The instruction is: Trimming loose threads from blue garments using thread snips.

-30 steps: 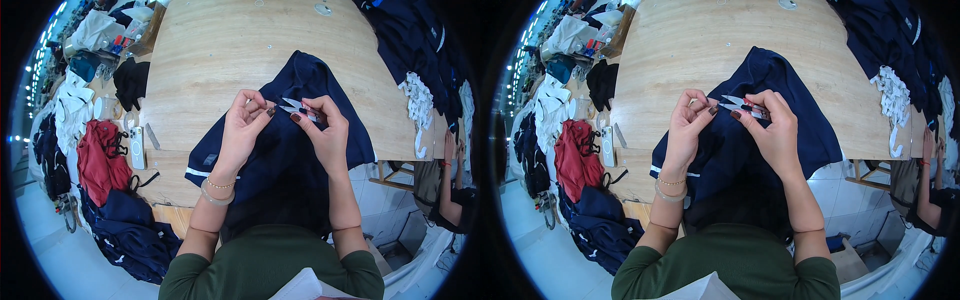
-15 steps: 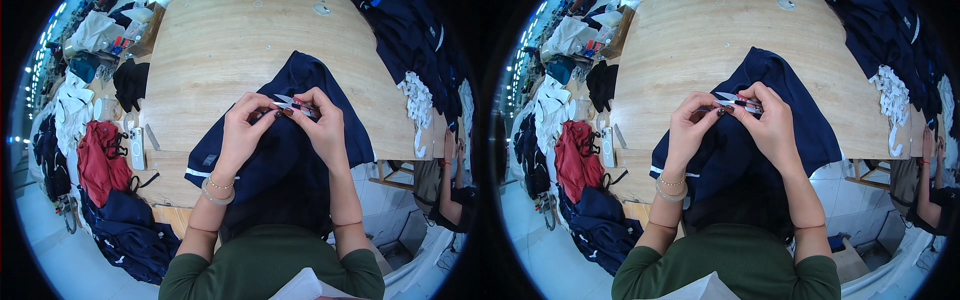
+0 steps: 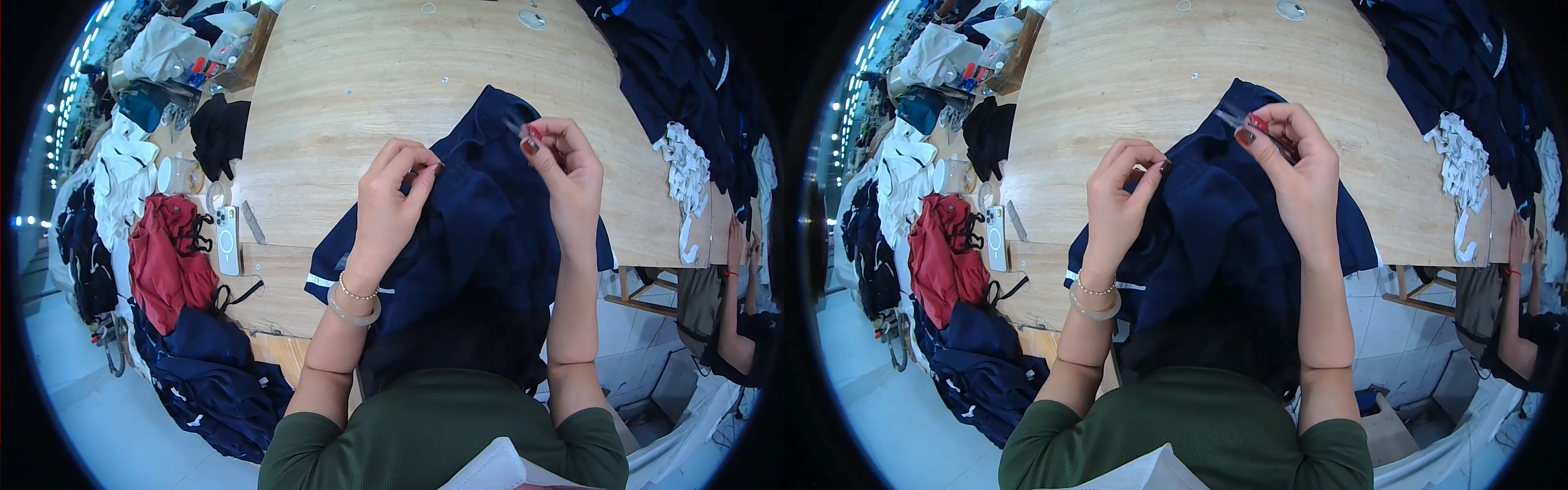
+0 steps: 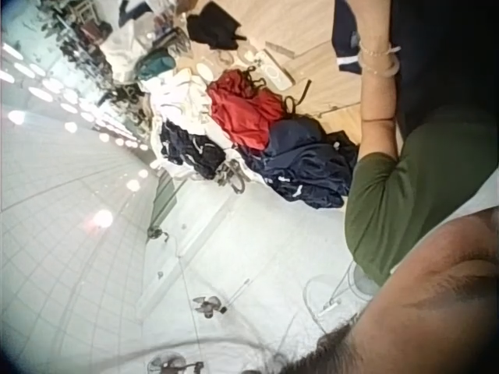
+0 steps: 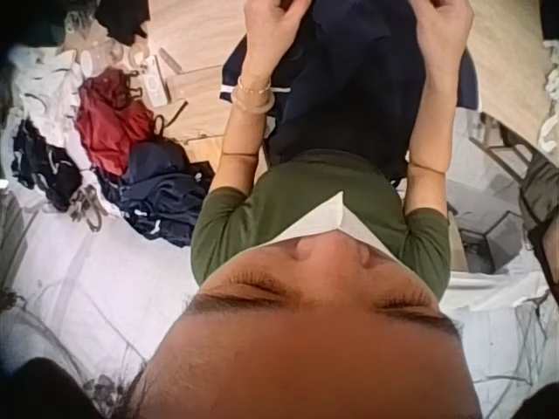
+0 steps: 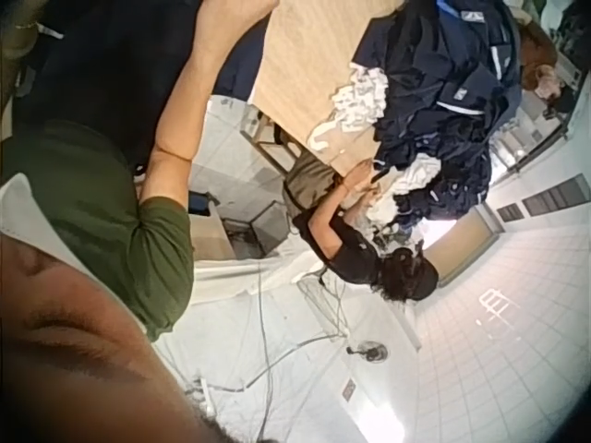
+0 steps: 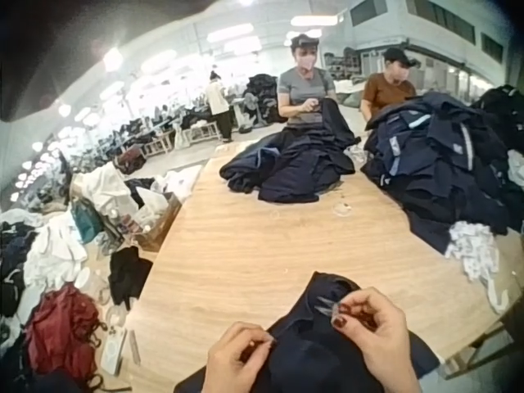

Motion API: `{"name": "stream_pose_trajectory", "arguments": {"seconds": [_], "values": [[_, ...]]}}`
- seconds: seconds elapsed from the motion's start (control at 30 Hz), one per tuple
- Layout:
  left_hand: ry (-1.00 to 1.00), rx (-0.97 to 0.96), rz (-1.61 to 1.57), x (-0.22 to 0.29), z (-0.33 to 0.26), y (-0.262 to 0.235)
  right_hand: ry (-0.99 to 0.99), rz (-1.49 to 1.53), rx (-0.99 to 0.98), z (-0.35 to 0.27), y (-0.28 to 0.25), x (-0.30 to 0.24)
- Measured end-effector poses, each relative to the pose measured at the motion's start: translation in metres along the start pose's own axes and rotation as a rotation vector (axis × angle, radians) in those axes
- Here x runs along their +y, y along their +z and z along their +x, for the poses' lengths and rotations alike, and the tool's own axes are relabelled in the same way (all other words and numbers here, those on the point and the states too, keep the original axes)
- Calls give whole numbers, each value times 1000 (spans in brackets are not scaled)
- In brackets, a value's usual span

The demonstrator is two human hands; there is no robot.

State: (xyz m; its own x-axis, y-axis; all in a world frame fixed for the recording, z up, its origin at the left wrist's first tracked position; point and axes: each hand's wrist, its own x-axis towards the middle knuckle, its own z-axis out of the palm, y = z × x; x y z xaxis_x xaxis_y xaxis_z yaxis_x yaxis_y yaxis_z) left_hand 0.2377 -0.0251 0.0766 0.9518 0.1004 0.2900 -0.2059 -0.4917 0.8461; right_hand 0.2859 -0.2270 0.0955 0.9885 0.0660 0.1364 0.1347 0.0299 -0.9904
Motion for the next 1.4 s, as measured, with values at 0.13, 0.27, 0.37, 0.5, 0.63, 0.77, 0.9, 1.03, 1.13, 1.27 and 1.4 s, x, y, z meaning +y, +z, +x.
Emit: {"name": "stream_pose_trajectory", "arguments": {"seconds": [0.13, 0.27, 0.37, 0.5, 0.63, 0.77, 0.9, 1.03, 1.13, 1.27, 1.4], "values": [[-69, 19, -170, -9, 3, 1, -196, -378, -57, -12, 0, 5], [-160, -35, -179, -7, 3, 0, -400, -638, -137, -11, 6, 13], [-169, -25, -195, -7, 2, 0, -494, -715, -139, -8, 17, 13], [-166, -33, -196, -6, 4, 0, -618, -811, -157, -4, 22, 13], [-172, -51, -191, -5, 5, 0, -646, -836, -179, -4, 23, 13], [-167, -61, -186, -8, 5, 1, -709, -870, -204, -3, 23, 14], [-187, -55, -205, -6, 6, 1, -694, -858, -180, -2, 21, 15], [-199, -61, -217, -5, 7, 0, -698, -848, -148, -1, 22, 15], [-179, -43, -218, -6, 7, 2, -695, -827, -162, 0, 25, 18], [-170, -32, -242, -9, 7, 5, -675, -805, -185, 0, 25, 20], [-222, 0, -307, -13, 11, 2, -473, -656, -121, 0, 14, 20]]}}
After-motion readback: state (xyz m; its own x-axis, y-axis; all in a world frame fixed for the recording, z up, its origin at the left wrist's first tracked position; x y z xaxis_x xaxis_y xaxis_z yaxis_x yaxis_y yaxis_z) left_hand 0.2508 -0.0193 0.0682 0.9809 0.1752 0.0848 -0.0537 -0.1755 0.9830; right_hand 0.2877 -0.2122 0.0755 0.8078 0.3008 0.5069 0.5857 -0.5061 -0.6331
